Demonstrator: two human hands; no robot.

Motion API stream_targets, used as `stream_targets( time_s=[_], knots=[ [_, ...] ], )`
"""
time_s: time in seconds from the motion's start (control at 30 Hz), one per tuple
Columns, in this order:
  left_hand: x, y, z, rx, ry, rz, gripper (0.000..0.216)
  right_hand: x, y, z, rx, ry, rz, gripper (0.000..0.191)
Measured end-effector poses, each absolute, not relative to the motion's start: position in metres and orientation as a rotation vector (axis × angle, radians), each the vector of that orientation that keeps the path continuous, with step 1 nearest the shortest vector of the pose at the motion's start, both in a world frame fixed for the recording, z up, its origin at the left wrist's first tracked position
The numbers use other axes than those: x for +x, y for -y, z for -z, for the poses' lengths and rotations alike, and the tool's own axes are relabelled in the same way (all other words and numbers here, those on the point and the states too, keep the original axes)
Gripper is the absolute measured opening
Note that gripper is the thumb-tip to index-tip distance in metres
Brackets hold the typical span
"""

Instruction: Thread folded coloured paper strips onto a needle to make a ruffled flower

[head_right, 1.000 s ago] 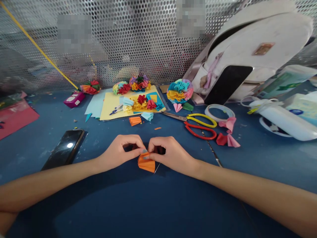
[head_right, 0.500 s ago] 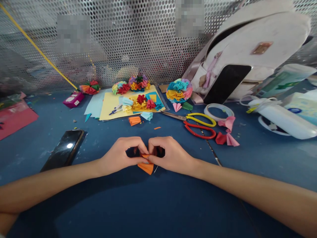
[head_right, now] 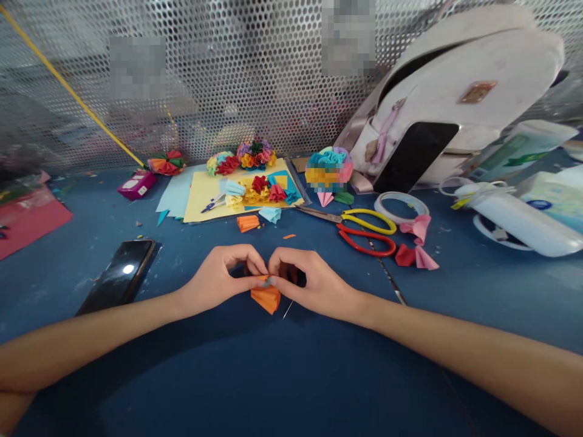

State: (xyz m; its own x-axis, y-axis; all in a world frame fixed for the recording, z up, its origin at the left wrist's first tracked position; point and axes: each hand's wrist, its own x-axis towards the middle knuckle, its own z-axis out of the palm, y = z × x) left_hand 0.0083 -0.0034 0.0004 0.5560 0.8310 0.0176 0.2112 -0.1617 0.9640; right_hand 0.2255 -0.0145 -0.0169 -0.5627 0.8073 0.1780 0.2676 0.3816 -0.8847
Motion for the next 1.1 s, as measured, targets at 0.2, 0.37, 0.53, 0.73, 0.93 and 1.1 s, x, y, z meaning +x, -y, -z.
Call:
stream_targets(
  time_s=[0.2,0.37,0.53,0.73,0.93,1.1],
  knots=[
    [0.0069,0.0027,0.0012,1.664,-0.891,-0.731,0.013,0.2262,0.0162,0.0189,-0.915,2.025,-1.101,0.021],
    [0.0079,0.0034,-0.0003,1.663,-0.885,-0.730,0.015,0.2254,0.0164,0.0187,-0.931,2.038,-1.080,0.021],
    [0.0081,0.0038,-0.0018,1.657,-0.882,-0.714,0.015,0.2255,0.0163,0.0188,-0.954,2.026,-1.085,0.022],
    [0.0074,0.0030,-0.0011,1.661,-0.914,-0.753,0.014,0.2257,0.0150,0.0214,-1.040,1.992,-1.090,0.024],
    [0.0053,0.0017,0.0008,1.589,-0.901,-0.747,0.007,0.2270,0.0150,0.0225,-1.054,1.981,-1.128,0.024],
    [0.0037,0.0028,0.0007,1.597,-0.903,-0.743,0.006,0.2259,0.0141,0.0227,-1.058,1.962,-1.160,0.027]
  ],
)
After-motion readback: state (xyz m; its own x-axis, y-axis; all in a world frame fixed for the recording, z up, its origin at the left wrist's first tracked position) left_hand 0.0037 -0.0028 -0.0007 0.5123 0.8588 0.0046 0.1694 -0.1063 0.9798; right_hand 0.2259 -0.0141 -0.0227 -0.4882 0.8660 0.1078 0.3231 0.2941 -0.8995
